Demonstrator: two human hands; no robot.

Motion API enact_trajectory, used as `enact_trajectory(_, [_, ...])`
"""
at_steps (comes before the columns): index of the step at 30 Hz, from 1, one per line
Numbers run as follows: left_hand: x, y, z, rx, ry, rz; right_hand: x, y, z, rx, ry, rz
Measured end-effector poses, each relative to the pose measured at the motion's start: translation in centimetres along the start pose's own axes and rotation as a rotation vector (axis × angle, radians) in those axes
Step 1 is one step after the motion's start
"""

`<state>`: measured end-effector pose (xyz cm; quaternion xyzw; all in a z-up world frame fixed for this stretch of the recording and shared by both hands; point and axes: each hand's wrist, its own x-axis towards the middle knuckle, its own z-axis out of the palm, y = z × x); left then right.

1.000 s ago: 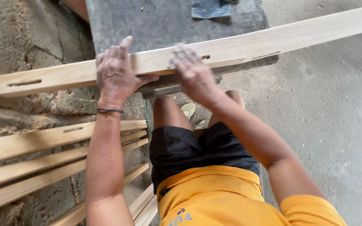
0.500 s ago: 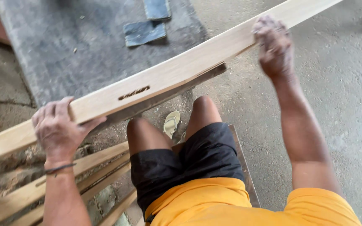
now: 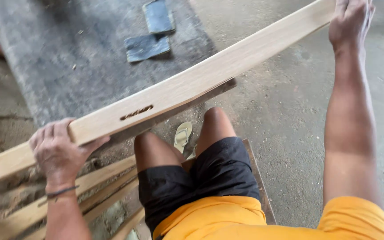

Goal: Sanding a wooden furniture component and cleaning out a joint slot using a hand tool

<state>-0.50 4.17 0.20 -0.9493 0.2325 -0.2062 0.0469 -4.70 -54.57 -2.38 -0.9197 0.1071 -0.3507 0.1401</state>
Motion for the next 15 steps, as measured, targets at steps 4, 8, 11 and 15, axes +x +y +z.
enact_trajectory(4, [0.1, 0.0, -0.2, -0.086, 0.083, 0.022, -3.1, -7.5, 1.8, 0.050, -0.036, -0.160])
enact_trajectory(8, [0.0, 0.1, -0.4, -0.188, 0.101, 0.025, -5.1, -19.4, 2.5, 0.341, -0.028, -0.491])
enact_trajectory(11, [-0.2, 0.6, -0.4, -0.243, 0.101, -0.027, -7.6, -28.1, 5.6, 0.384, -0.195, -0.560])
enact_trajectory(15, [-0.8, 0.2, 0.1, -0.138, 0.051, -0.068, -10.8, -39.9, 8.7, 0.532, -0.262, -0.712])
